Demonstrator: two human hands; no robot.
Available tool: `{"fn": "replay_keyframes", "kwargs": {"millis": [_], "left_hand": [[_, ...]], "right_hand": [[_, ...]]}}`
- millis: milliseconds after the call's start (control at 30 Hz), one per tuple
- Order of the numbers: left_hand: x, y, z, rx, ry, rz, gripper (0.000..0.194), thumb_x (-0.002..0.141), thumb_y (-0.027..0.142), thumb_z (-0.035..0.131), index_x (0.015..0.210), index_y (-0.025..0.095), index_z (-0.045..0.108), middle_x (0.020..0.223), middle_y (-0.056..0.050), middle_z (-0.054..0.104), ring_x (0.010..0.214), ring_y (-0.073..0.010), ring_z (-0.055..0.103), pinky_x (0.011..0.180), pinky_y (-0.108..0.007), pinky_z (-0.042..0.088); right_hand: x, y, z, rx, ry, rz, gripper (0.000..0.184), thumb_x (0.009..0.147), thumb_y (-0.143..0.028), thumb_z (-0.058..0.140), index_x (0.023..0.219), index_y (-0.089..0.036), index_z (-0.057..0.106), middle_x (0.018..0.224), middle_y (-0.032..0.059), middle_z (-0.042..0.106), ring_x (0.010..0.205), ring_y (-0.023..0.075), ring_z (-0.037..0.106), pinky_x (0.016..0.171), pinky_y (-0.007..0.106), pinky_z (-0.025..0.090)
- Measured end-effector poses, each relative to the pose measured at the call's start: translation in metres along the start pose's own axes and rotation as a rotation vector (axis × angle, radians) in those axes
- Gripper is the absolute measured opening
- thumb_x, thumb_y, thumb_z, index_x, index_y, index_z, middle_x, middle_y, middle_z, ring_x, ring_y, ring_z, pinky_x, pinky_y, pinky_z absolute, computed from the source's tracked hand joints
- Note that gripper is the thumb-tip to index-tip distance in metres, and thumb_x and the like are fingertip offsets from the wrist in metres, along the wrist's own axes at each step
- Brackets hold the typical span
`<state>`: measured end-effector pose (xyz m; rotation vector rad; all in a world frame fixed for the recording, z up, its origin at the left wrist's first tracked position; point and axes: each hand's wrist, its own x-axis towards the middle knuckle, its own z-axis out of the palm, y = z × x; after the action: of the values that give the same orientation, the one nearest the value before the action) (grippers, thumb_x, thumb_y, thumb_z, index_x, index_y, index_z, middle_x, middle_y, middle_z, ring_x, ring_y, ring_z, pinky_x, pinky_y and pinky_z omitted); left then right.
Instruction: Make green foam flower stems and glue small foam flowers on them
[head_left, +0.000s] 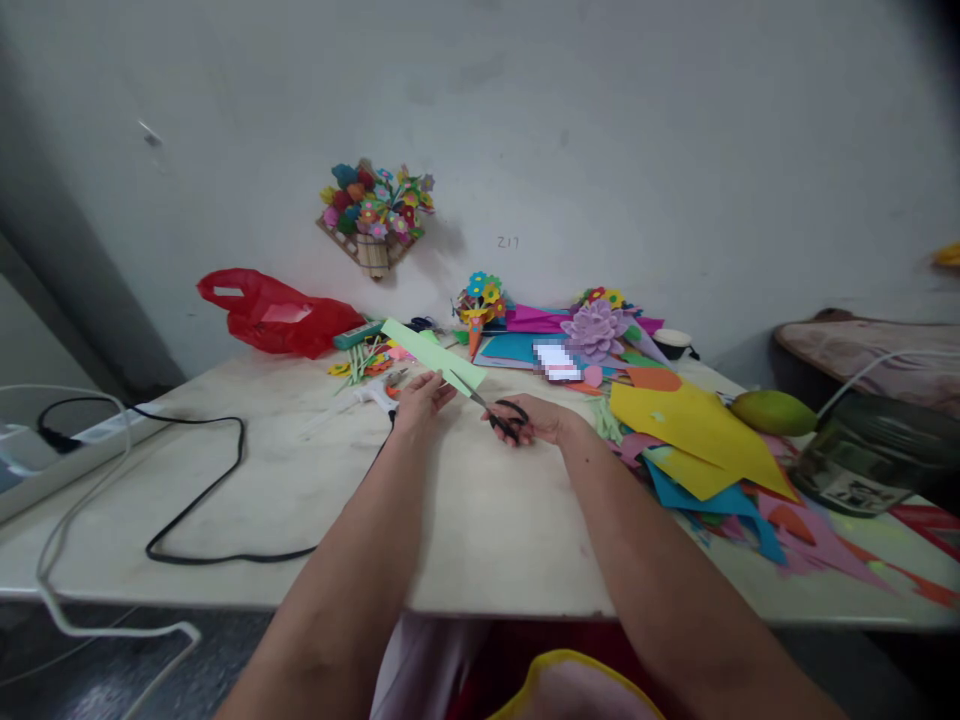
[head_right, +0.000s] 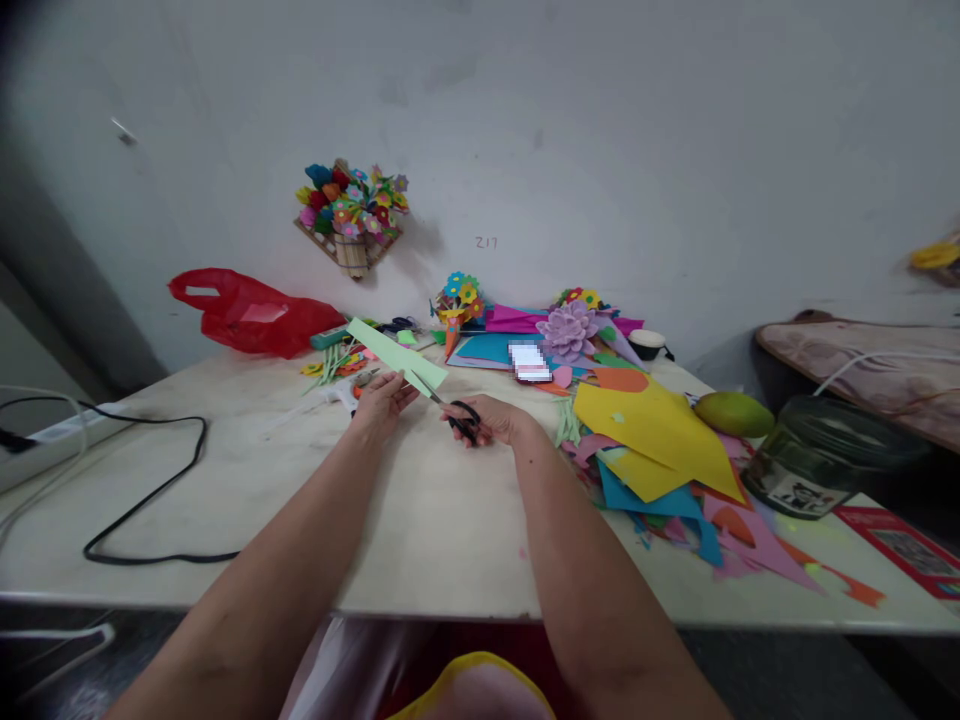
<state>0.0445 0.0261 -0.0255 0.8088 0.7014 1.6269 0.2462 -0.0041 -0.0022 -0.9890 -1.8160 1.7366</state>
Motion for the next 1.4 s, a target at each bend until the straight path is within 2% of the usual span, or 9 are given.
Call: {"fn": "replay_keyframes", "kwargs": {"millis": [567, 933, 1200, 1400], "left_hand": [[0.0044, -0.0032, -0.0039, -0.002, -0.023, 0.019, 0.018, 0.061, 0.021, 0.070, 0.068, 0.014, 0.055, 0.064, -0.001, 0.062, 0.061, -0.0123, 0.062, 0.070, -0.030, 0.050], [0.0066, -0.0048, -0.0058, -0.005, -0.014, 0.031, 0.016, 0.063, 0.021, 0.070, 0.069, 0.015, 0.056, 0.066, 0.000, 0.063, 0.061, -0.0116, 0.062, 0.071, -0.029, 0.050], [0.0063, -0.0028, -0.0035, -0.029, 0.021, 0.005, 0.015, 0.065, 0.019, 0.068, 0.071, 0.015, 0.055, 0.069, -0.002, 0.064, 0.062, -0.0133, 0.063, 0.069, -0.030, 0.050], [0.0052, 0.0046, -0.0030, -0.042, 0.119, 0.018, 0.013, 0.070, 0.024, 0.064, 0.074, 0.015, 0.055, 0.070, -0.003, 0.064, 0.062, -0.0128, 0.063, 0.068, -0.029, 0.050]], "right_hand": [[0.0008, 0.0004, 0.0018, -0.010, 0.038, -0.006, 0.036, 0.075, -0.046, 0.054, 0.091, -0.014, 0.056, 0.056, -0.0027, 0.051, 0.039, 0.0040, 0.043, 0.028, 0.015, 0.021], [0.0056, 0.0026, -0.0011, -0.019, 0.069, 0.000, 0.031, 0.072, -0.040, 0.057, 0.091, -0.014, 0.057, 0.053, -0.0041, 0.049, 0.036, 0.0036, 0.041, 0.028, 0.015, 0.016], [0.0030, 0.0016, -0.0008, -0.037, 0.054, -0.049, 0.030, 0.072, -0.037, 0.056, 0.090, -0.013, 0.057, 0.051, -0.0035, 0.051, 0.034, 0.0031, 0.038, 0.028, 0.017, 0.014], [0.0005, 0.0021, -0.0021, -0.013, 0.040, -0.016, 0.027, 0.071, -0.034, 0.055, 0.088, -0.013, 0.058, 0.052, -0.0028, 0.052, 0.034, 0.0033, 0.039, 0.028, 0.015, 0.016]]}}
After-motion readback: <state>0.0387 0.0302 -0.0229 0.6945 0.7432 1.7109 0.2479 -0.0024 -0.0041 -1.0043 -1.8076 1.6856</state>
